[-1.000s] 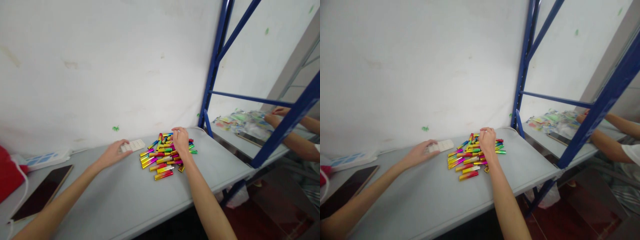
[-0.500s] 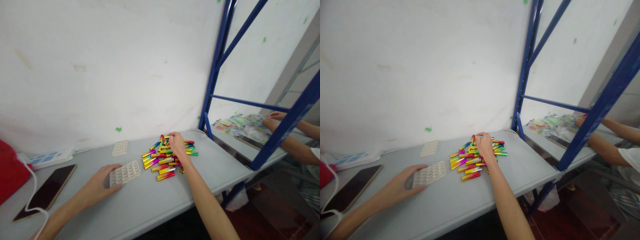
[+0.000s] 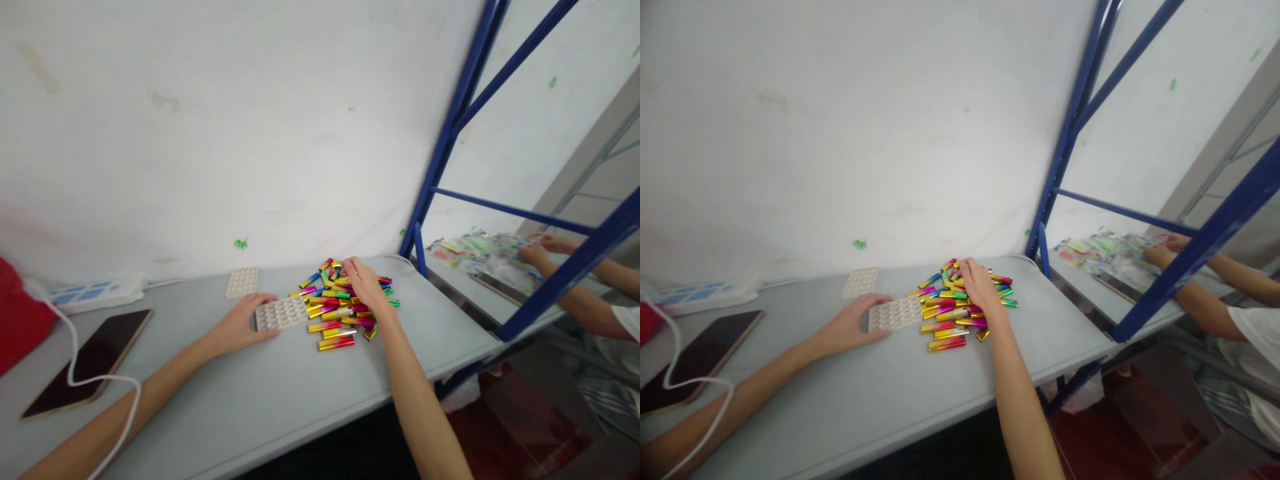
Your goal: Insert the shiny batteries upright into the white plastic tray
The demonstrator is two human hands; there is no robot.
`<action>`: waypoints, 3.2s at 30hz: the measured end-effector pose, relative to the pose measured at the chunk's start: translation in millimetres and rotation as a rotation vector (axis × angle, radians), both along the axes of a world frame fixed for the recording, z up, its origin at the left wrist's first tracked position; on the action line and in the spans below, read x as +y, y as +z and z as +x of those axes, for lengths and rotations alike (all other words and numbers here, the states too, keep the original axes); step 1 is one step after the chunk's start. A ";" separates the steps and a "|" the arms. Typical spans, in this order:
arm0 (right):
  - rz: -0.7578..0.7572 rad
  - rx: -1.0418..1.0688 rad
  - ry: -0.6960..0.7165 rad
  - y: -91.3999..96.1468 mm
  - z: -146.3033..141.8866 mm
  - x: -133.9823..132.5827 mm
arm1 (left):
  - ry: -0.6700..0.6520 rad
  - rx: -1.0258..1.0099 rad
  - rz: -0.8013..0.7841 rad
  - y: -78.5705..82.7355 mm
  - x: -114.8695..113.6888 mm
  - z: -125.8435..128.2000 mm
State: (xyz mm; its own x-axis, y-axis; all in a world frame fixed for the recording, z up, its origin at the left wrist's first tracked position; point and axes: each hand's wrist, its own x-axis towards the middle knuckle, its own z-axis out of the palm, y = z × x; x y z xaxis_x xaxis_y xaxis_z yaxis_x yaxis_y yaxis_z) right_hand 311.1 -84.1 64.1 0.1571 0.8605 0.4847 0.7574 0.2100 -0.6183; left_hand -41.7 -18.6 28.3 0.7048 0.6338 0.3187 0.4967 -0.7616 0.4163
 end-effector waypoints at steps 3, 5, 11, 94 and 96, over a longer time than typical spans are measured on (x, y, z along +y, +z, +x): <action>-0.075 -0.091 0.111 1.3 8.3 -7.0 | 0.026 -0.014 0.021 -8.0 -1.6 -5.1; -0.136 -0.132 0.171 -0.5 13.1 -8.8 | 0.040 -0.008 0.043 -11.8 -2.9 -10.5; -0.246 -0.236 0.217 -6.2 21.7 -8.2 | 0.080 0.019 0.106 -12.3 2.4 -26.9; -0.378 0.919 0.279 -21.0 -141.3 24.8 | -0.062 -0.065 0.054 -16.9 -5.0 -29.1; -0.374 0.917 0.316 -23.3 -142.7 26.4 | -0.065 -0.062 0.048 -15.8 -5.9 -28.7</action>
